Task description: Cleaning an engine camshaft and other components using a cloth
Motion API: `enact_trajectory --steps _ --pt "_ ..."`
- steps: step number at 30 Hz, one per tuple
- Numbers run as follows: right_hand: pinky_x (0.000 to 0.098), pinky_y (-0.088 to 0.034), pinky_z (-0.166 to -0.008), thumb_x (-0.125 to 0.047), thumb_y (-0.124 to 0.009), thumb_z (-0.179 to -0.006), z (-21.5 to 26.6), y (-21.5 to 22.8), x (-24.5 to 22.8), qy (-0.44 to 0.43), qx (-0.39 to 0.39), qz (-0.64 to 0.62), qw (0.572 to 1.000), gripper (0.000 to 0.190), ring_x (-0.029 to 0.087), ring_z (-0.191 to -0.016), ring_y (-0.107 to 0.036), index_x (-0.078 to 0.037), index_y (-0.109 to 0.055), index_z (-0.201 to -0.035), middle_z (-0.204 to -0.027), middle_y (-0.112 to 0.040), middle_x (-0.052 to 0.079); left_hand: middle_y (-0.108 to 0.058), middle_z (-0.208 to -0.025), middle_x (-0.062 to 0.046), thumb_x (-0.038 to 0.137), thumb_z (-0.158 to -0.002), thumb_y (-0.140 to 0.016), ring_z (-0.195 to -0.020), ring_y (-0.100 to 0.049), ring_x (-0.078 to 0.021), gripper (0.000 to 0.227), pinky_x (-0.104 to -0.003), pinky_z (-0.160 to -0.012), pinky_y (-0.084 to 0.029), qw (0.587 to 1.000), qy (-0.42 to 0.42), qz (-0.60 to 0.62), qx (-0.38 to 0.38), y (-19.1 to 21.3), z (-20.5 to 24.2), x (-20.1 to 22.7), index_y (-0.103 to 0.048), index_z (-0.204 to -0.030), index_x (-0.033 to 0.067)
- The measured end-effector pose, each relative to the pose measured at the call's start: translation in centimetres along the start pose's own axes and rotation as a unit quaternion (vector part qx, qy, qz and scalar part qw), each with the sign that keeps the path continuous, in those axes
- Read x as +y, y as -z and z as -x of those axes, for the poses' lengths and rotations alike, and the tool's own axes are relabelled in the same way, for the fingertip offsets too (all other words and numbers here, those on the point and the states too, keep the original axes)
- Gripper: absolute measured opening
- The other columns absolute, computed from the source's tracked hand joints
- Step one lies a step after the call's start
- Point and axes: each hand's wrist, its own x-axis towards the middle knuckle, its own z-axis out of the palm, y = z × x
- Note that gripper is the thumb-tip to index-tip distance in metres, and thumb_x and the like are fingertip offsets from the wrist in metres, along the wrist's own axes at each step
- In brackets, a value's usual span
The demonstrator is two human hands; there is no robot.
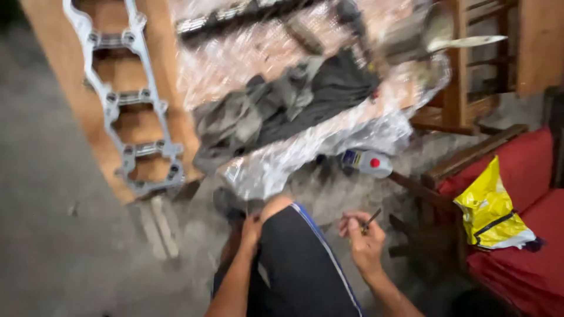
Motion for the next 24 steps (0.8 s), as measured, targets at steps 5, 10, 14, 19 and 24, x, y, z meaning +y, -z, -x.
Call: enact_trajectory --steps 5,10,14,19,24 --pt "0.0267 -0.055 -0.057 -0.013 -0.062 -0.096 0.5 0.0 2.7 -0.057 0.028 -0.018 0.998 0.016 0.015 -0.057 -0.064 0.0 -0.07 -0.1 -0.073 -0.073 0.013 -0.076 -0.102 -0.012 0.006 -0.077 -0.059 -0.094 -0.067 -0.0219 0.034 -0.033 -0.082 -0.049 0.964 0.08 0.254 -0.02 2.3 4.5 5.9 -0.074 -0.107 0.0049" --pt "0.0257 -0.055 -0.061 -0.014 -0.063 -0.095 1.2 -1.9 2.5 -0.051 0.008 -0.021 0.998 0.014 0.014 -0.058 -0.064 -0.003 -0.071 -0.097 -0.073 -0.072 0.01 -0.068 -0.084 -0.009 -0.001 -0.083 -0.065 -0.067 -0.059 -0.0157 0.015 -0.026 -0.051 -0.042 0.889 0.03 0.434 -0.144 6.4 9.9 14.0 -0.064 -0.093 0.0099" --pt "0.0242 -0.052 -0.068 -0.02 -0.073 -0.085 0.7 -2.7 3.9 -0.034 -0.015 0.101 0.994 0.015 0.008 -0.069 -0.066 -0.01 -0.078 -0.094 -0.08 -0.076 -0.001 -0.073 -0.092 -0.011 0.005 -0.087 -0.068 -0.077 -0.066 -0.0164 0.015 -0.026 -0.065 -0.049 0.949 -0.092 0.249 -0.17 7.9 13.4 18.1 -0.072 -0.102 0.0031" --pt "0.0271 -0.056 -0.091 -0.021 -0.077 -0.082 -1.0 -3.8 3.6 -0.034 -0.011 0.117 0.992 0.03 0.012 -0.099 -0.076 -0.014 -0.076 -0.11 -0.108 -0.082 0.002 -0.078 -0.088 0.005 0.017 -0.083 -0.073 -0.08 -0.07 -0.0054 0.014 -0.022 -0.077 -0.053 0.977 -0.157 -0.039 -0.137 11.0 16.3 19.8 -0.079 -0.096 0.0149" --pt "0.0262 -0.051 -0.084 -0.014 -0.072 -0.086 -5.8 -4.9 2.6 0.031 -0.045 0.081 0.995 0.024 0.013 -0.088 -0.065 -0.006 -0.073 -0.109 -0.094 -0.071 0.003 -0.083 -0.073 0.006 0.025 -0.089 -0.067 -0.07 -0.081 -0.0048 0.018 -0.022 -0.07 -0.059 0.968 -0.215 -0.131 -0.017 12.5 19.6 24.1 -0.08 -0.1 0.0205"
